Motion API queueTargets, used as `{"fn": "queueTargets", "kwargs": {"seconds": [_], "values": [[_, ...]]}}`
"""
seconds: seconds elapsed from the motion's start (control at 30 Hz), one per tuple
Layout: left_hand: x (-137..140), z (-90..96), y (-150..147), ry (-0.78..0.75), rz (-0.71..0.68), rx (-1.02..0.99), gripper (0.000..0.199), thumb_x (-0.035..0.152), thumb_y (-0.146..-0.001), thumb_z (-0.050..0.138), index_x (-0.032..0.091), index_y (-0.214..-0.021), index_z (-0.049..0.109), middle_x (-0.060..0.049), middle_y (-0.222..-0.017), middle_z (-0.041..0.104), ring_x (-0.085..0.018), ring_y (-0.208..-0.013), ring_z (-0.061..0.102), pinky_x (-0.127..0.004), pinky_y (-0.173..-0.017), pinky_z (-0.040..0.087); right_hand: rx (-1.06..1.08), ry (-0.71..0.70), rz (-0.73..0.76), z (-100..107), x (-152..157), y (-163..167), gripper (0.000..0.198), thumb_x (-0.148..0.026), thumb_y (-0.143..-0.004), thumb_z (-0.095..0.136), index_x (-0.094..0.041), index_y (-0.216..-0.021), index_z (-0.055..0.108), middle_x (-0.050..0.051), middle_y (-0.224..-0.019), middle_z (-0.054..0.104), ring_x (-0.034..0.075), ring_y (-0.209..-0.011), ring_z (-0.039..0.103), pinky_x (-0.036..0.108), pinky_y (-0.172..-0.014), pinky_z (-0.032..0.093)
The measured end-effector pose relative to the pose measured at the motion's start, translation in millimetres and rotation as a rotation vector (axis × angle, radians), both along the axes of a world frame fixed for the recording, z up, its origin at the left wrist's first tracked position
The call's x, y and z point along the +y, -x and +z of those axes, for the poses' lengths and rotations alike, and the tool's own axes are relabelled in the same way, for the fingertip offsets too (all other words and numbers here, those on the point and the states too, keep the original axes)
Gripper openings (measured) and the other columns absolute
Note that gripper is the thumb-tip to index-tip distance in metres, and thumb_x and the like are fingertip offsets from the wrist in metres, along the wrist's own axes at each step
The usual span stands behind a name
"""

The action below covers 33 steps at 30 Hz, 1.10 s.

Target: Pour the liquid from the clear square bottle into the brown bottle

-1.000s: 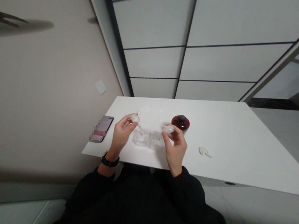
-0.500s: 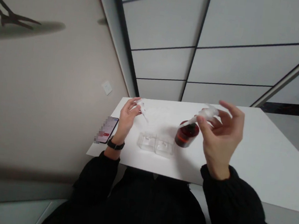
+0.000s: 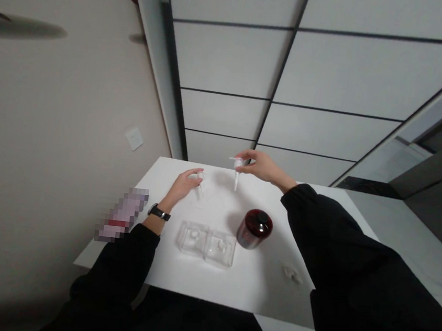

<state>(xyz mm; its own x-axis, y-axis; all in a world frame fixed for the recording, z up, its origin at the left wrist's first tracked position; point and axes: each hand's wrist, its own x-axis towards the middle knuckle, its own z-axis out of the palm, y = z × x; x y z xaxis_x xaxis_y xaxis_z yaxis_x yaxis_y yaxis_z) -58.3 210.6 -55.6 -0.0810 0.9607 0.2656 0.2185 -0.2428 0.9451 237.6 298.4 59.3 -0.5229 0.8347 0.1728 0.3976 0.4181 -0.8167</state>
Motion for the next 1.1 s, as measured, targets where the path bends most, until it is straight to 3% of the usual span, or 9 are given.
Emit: {"fn": "queueTargets", "kwargs": {"seconds": [0.13, 0.3, 0.4, 0.53, 0.67, 0.77, 0.87, 1.0, 1.1], "values": [[3, -12.4, 3, 0.018, 0.022, 0.125, 0.040, 0.034, -0.089, 0.075, 0.019, -0.126, 0.077, -0.013, -0.133, 0.075, -0.022, -0.096, 0.074, -0.035, -0.090, 0.062, -0.096, 0.047, 0.131, -35, 21, 13, 0.045, -0.051, -0.068, 0.092, -0.021, -0.100, 0.081, 0.009, -0.098, 0.083, 0.027, -0.087, 0.077, 0.040, -0.080, 0.061], [3, -20.3, 5, 0.041, 0.034, 0.326, 0.035, 0.023, -0.091, 0.072, 0.027, -0.125, 0.078, -0.005, -0.127, 0.080, -0.027, -0.112, 0.071, -0.044, -0.108, 0.054, -0.160, 0.051, 0.239, -91, 29, 23, 0.046, -0.057, -0.072, 0.086, -0.021, -0.100, 0.081, 0.007, -0.092, 0.082, 0.025, -0.085, 0.075, 0.036, -0.077, 0.058], [2, -23.2, 6, 0.058, 0.053, 0.426, 0.033, 0.020, -0.091, 0.072, 0.027, -0.123, 0.078, -0.004, -0.126, 0.080, -0.030, -0.122, 0.067, -0.050, -0.115, 0.049, -0.164, 0.029, 0.263, -114, 30, 30, 0.045, -0.057, -0.076, 0.084, -0.022, -0.103, 0.082, 0.006, -0.093, 0.081, 0.023, -0.083, 0.072, 0.034, -0.076, 0.056], [5, -22.9, 5, 0.057, 0.079, 0.506, 0.034, 0.017, -0.090, 0.072, 0.024, -0.123, 0.077, -0.007, -0.135, 0.076, -0.031, -0.131, 0.063, -0.053, -0.122, 0.041, -0.140, -0.019, 0.252, -123, 31, 34, 0.047, -0.055, -0.073, 0.088, -0.025, -0.109, 0.083, 0.007, -0.107, 0.081, 0.025, -0.089, 0.069, 0.037, -0.082, 0.054], [0, -7.3, 4, 0.029, 0.099, 0.518, 0.034, 0.020, -0.095, 0.066, 0.020, -0.128, 0.072, -0.013, -0.139, 0.070, -0.032, -0.137, 0.060, -0.056, -0.123, 0.040, -0.102, -0.039, 0.148, -103, 22, 14, 0.052, -0.063, -0.081, 0.079, -0.024, -0.116, 0.081, 0.011, -0.122, 0.080, 0.027, -0.093, 0.071, 0.040, -0.081, 0.056], [-25, 18.6, -1, 0.001, 0.000, 0.496, 0.034, 0.028, -0.101, 0.060, 0.019, -0.132, 0.069, -0.013, -0.140, 0.069, -0.027, -0.126, 0.067, -0.048, -0.116, 0.050, -0.061, -0.035, 0.038, -79, -7, -22, 0.054, -0.071, -0.094, 0.061, -0.023, -0.112, 0.081, 0.012, -0.120, 0.081, 0.029, -0.098, 0.073, 0.044, -0.088, 0.058], [-69, 48.4, -9, -0.035, -0.226, 0.466, 0.041, 0.044, -0.106, 0.058, 0.023, -0.140, 0.065, -0.011, -0.142, 0.068, -0.025, -0.121, 0.070, -0.045, -0.115, 0.053, 0.083, 0.029, -0.082, -65, -57, -58, 0.057, -0.074, -0.099, 0.055, -0.024, -0.110, 0.080, 0.011, -0.119, 0.081, 0.031, -0.112, 0.073, 0.050, -0.105, 0.056], [-121, 71.3, -31, -0.068, -0.496, 0.630, 0.076, 0.068, -0.092, 0.074, 0.027, -0.152, 0.055, -0.012, -0.155, 0.062, -0.033, -0.144, 0.057, -0.051, -0.125, 0.042, 0.411, 0.186, -0.256, -84, -133, -74, 0.059, -0.077, -0.099, 0.052, -0.031, -0.130, 0.071, 0.010, -0.141, 0.072, 0.032, -0.133, 0.067, 0.056, -0.118, 0.050], [-137, 71.2, -50, -0.085, -0.542, 0.889, 0.096, 0.071, -0.079, 0.085, 0.026, -0.156, 0.051, -0.014, -0.158, 0.059, -0.037, -0.146, 0.055, -0.057, -0.126, 0.039, 0.483, 0.119, -0.276, -111, -169, -62, 0.069, -0.079, -0.088, 0.067, -0.032, -0.139, 0.062, 0.011, -0.150, 0.066, 0.034, -0.142, 0.060, 0.058, -0.125, 0.044]]}}
